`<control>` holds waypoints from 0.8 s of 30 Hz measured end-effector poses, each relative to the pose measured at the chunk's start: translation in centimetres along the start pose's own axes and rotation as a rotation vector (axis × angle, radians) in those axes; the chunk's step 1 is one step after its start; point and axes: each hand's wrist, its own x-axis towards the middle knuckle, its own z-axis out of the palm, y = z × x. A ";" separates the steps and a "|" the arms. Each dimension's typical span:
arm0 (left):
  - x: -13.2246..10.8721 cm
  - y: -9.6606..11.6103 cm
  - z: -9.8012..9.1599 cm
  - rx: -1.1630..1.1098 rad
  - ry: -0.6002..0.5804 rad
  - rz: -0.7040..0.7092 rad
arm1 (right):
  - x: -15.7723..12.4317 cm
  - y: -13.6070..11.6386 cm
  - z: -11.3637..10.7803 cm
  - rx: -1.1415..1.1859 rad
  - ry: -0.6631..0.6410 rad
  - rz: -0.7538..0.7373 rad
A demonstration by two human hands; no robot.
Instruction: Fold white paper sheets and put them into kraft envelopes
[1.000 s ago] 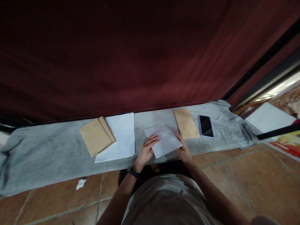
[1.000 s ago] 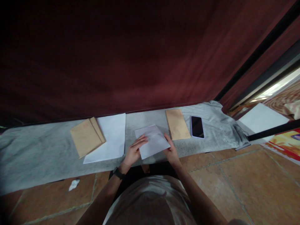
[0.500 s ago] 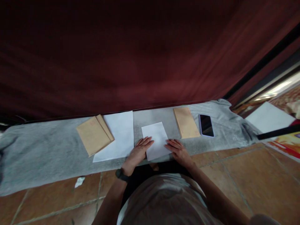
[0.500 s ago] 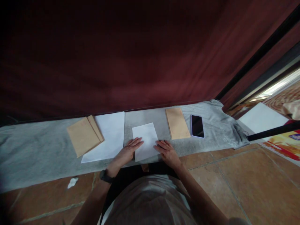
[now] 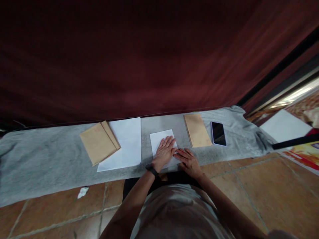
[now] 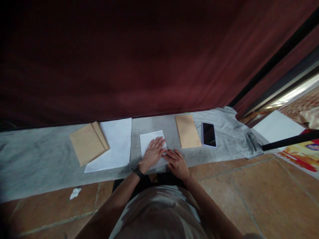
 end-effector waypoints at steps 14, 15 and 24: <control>0.1 -6.9 -1.1 -0.049 0.132 -0.325 | 0.1 -0.2 -0.2 0.006 0.005 -0.002; -0.7 -6.8 -1.1 -0.094 0.144 -0.327 | 0.1 -0.2 -0.2 0.007 0.008 -0.001; -12.0 -6.0 -2.1 -0.556 0.154 -0.048 | -0.1 0.2 0.2 0.202 0.109 0.036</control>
